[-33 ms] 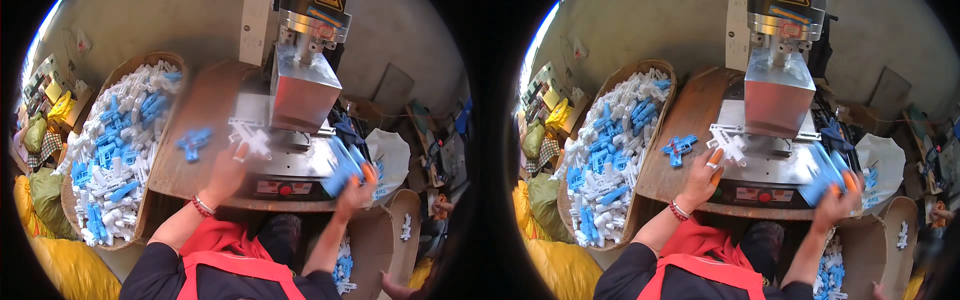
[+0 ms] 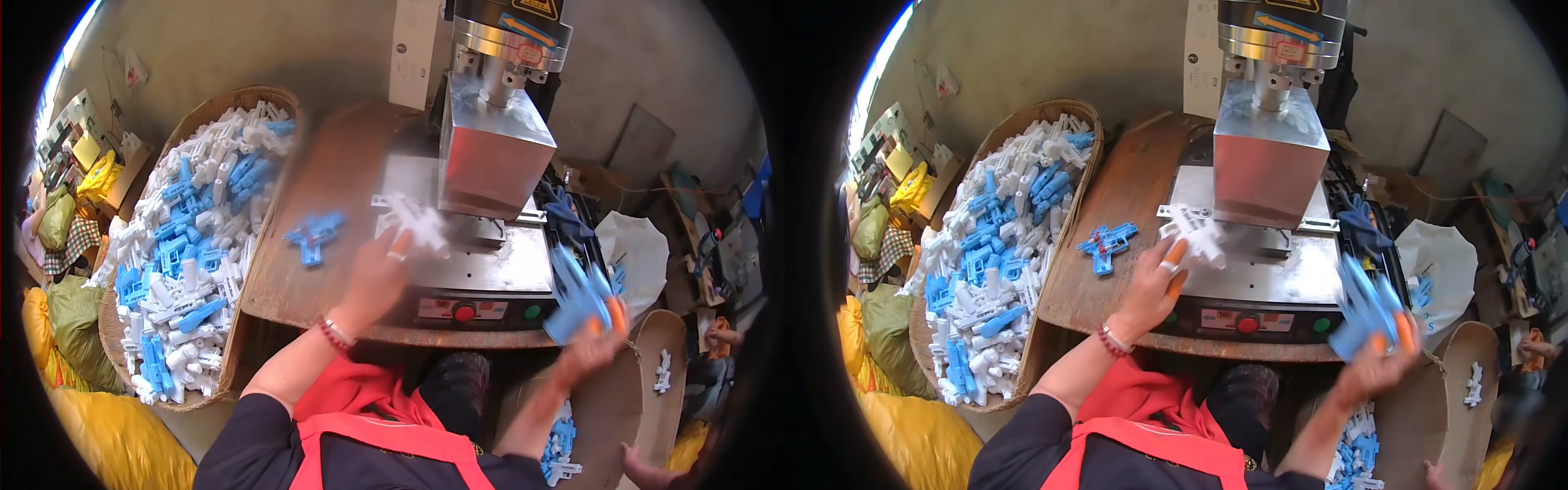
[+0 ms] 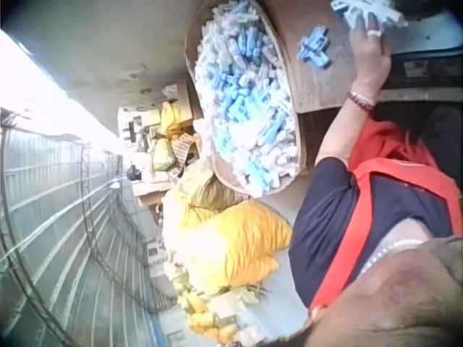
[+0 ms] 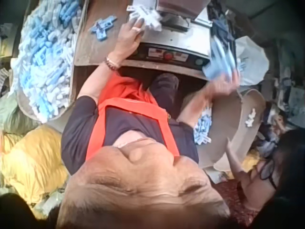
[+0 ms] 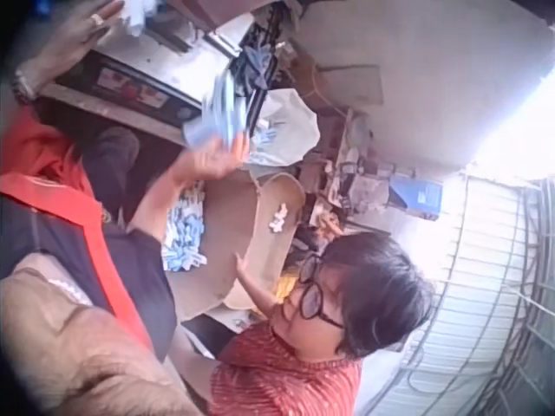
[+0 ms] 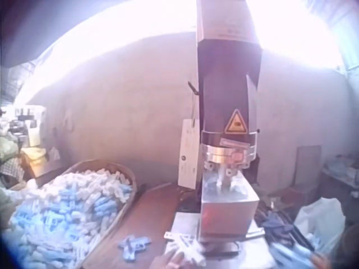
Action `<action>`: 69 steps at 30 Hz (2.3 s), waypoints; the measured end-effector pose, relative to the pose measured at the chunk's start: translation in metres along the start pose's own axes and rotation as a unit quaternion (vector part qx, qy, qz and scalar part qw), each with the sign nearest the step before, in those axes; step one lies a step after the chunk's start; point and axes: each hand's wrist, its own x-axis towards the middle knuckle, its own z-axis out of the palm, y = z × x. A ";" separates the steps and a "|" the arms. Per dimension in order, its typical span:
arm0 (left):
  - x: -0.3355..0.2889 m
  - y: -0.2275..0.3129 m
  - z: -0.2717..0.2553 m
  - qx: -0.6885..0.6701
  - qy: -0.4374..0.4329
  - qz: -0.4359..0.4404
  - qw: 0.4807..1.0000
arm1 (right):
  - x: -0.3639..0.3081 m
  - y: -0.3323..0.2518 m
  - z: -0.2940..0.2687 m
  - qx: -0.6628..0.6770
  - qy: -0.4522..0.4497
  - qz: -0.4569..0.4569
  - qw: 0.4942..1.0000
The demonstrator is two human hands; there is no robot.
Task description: The person prints designs onto plastic toy gun components by placing each piece onto a pad printing machine fixture, pressing the machine buttons to stamp it, and setting the printed pieces aside.
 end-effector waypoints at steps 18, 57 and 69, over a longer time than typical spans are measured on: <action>-0.027 -0.017 0.010 0.054 -0.215 0.035 0.974 | -0.077 0.133 -0.006 -0.065 -0.366 0.286 0.883; -0.051 -0.033 -0.018 0.075 0.000 -0.010 0.997 | -0.024 0.022 0.194 0.074 -0.340 -0.052 0.936; -0.081 -0.096 0.008 -0.365 -0.081 -0.276 0.885 | 0.023 -0.024 0.052 -0.027 -0.096 -0.029 0.995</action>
